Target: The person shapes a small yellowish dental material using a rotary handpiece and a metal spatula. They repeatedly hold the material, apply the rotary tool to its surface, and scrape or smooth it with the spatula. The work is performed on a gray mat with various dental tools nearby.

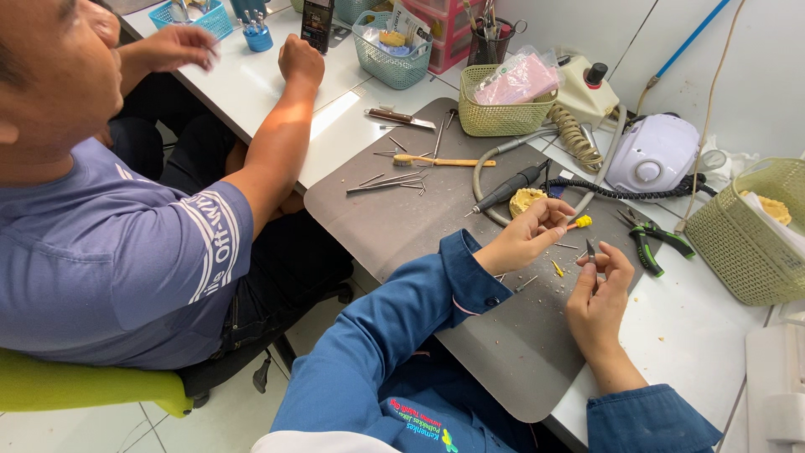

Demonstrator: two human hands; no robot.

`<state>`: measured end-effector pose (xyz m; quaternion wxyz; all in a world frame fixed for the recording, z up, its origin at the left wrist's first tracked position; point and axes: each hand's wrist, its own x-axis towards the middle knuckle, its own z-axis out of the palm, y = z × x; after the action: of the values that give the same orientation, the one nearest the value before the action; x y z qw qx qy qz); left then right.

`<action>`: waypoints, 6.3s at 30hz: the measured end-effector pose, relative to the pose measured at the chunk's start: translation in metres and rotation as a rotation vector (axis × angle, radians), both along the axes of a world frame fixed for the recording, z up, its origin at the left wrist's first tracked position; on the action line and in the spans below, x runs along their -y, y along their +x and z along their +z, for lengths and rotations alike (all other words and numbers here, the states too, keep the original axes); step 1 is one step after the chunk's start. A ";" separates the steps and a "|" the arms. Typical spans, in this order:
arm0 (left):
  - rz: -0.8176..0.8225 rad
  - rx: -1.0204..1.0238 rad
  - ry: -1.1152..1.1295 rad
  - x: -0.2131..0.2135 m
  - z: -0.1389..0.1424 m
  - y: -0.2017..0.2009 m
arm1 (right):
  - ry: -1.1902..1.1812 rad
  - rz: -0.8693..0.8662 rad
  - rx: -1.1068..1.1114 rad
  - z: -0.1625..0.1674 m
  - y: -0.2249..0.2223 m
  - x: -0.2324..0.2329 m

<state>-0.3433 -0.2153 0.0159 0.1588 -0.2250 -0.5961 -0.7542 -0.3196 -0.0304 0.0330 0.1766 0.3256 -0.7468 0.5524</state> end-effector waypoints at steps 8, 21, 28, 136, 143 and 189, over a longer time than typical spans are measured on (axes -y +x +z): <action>-0.009 -0.003 0.016 0.000 0.000 -0.001 | 0.039 -0.044 0.016 0.004 0.002 0.003; -0.019 0.035 0.030 -0.004 -0.002 -0.006 | 0.039 -0.095 0.066 0.001 -0.002 0.001; -0.019 0.030 0.016 0.002 0.005 -0.005 | 0.003 -0.030 -0.048 0.000 -0.008 0.007; 0.128 0.173 0.156 -0.052 0.007 0.018 | -0.114 -0.053 0.252 0.026 0.018 -0.020; 0.070 0.192 0.152 -0.066 0.006 0.024 | -0.433 0.122 0.638 0.031 0.013 -0.046; -0.078 0.270 0.251 -0.067 0.008 0.021 | -0.074 0.061 0.450 0.033 0.021 -0.059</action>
<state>-0.3227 -0.1487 0.0242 0.0750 -0.1232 -0.5041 -0.8515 -0.2987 0.0285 0.0664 0.0006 0.2102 -0.7365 0.6430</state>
